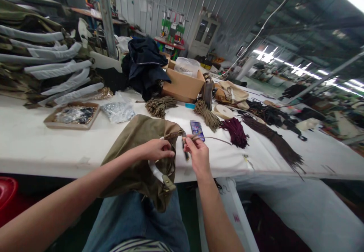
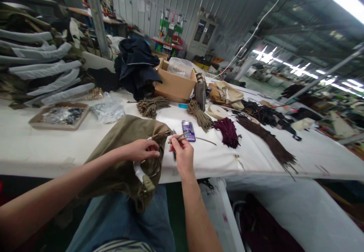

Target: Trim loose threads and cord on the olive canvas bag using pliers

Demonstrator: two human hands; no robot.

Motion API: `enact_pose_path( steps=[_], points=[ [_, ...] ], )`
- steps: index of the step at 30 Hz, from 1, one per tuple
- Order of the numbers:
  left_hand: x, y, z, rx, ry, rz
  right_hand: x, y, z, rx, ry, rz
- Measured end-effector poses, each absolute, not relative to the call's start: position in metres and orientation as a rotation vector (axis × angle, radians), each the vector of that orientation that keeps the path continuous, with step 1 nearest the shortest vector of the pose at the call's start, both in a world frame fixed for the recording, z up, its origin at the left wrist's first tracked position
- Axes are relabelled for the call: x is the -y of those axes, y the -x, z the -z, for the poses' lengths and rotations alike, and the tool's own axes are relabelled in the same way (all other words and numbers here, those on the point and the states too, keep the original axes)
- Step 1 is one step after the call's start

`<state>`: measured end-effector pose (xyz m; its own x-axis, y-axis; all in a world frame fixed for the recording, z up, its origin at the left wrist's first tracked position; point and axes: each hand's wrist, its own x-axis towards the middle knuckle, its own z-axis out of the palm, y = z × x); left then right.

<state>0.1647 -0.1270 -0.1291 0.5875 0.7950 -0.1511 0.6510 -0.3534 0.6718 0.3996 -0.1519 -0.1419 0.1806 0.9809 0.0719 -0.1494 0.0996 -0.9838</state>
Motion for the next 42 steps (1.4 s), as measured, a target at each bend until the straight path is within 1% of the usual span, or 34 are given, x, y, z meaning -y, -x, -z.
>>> enact_pose_path(
  steps=[5,11,16,26,33,42],
  points=[
    [0.127,-0.171,0.127,-1.156,-2.037,-0.299,0.162,-0.399,0.150,1.102,1.122,-1.165],
    [0.132,-0.173,0.123,-1.062,-1.992,-0.379,0.171,-0.391,0.160,1.229,1.171,-1.122],
    [0.133,-0.177,0.126,-1.013,-1.909,-0.427,0.174,-0.388,0.163,1.160,1.208,-1.139],
    [0.130,-0.172,0.126,-1.008,-1.851,-0.395,0.177,-0.392,0.161,1.008,1.205,-1.244],
    [0.132,-0.172,0.130,-0.962,-1.975,-0.313,0.178,-0.391,0.167,0.917,1.164,-1.344],
    [0.125,-0.168,0.140,-0.967,-1.957,-0.313,0.166,-0.414,0.173,1.087,1.156,-1.342]
  ],
)
